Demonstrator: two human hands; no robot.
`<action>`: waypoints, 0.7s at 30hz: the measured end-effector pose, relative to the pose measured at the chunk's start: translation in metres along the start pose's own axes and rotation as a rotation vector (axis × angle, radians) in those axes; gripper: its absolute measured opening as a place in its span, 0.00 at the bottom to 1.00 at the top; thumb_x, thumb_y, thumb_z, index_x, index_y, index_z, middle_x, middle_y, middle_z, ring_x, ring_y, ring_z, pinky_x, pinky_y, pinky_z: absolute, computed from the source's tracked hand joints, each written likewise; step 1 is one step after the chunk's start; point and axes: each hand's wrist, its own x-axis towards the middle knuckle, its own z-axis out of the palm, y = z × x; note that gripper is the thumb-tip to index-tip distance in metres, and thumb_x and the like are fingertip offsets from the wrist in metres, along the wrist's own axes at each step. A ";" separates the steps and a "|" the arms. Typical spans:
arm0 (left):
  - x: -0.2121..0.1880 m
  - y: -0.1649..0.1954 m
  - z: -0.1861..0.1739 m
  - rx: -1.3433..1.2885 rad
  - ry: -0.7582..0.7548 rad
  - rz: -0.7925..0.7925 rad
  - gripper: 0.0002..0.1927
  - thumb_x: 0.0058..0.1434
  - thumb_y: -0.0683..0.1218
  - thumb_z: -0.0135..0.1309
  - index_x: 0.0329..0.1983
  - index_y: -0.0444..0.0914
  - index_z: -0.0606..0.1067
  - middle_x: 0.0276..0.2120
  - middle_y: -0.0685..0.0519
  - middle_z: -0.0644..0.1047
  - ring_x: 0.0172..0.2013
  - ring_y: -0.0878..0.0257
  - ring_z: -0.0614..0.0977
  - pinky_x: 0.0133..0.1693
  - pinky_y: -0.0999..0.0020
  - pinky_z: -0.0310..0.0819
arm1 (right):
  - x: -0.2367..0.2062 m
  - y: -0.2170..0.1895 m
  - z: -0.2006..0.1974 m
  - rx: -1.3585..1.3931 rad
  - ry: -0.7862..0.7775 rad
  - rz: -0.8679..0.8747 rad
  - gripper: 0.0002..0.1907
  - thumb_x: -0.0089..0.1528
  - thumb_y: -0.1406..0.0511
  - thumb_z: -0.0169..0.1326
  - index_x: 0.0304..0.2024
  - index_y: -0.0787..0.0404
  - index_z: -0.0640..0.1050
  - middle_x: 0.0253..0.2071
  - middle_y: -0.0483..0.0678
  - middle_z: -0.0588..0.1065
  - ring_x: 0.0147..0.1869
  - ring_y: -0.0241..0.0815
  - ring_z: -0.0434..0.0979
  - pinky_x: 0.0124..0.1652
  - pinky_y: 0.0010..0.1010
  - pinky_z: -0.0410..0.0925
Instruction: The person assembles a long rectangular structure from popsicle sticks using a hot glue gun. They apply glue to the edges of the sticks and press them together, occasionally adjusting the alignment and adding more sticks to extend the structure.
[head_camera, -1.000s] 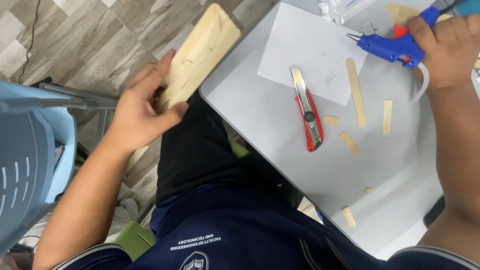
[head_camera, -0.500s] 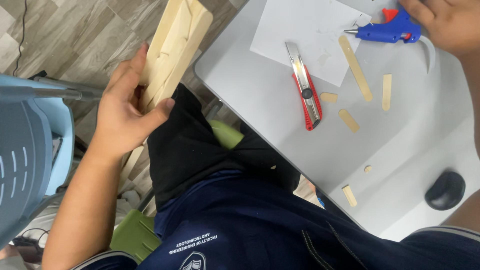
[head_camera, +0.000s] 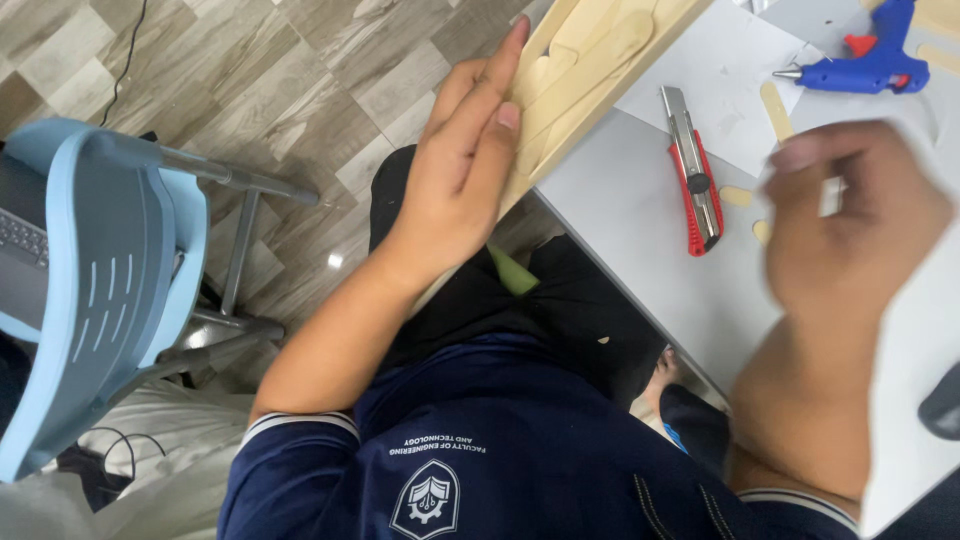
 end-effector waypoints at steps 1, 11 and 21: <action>-0.002 -0.001 0.007 0.013 0.043 0.014 0.21 0.83 0.38 0.44 0.77 0.38 0.59 0.55 0.52 0.71 0.49 0.68 0.74 0.57 0.77 0.68 | -0.016 -0.024 0.019 0.098 0.028 0.041 0.05 0.78 0.72 0.56 0.49 0.68 0.73 0.41 0.52 0.77 0.41 0.37 0.77 0.45 0.23 0.70; -0.054 0.009 0.027 -0.034 0.206 -0.003 0.20 0.82 0.40 0.49 0.74 0.40 0.62 0.53 0.52 0.71 0.52 0.68 0.76 0.57 0.78 0.71 | -0.057 -0.094 0.112 0.426 0.137 0.188 0.12 0.74 0.72 0.59 0.58 0.69 0.74 0.45 0.50 0.76 0.48 0.36 0.78 0.50 0.24 0.74; -0.059 0.028 0.034 -0.179 0.104 -0.119 0.12 0.76 0.43 0.55 0.60 0.36 0.75 0.45 0.52 0.79 0.40 0.68 0.81 0.44 0.76 0.77 | -0.086 -0.071 0.111 0.489 0.183 0.241 0.07 0.74 0.74 0.58 0.53 0.71 0.75 0.47 0.52 0.79 0.48 0.35 0.79 0.51 0.25 0.73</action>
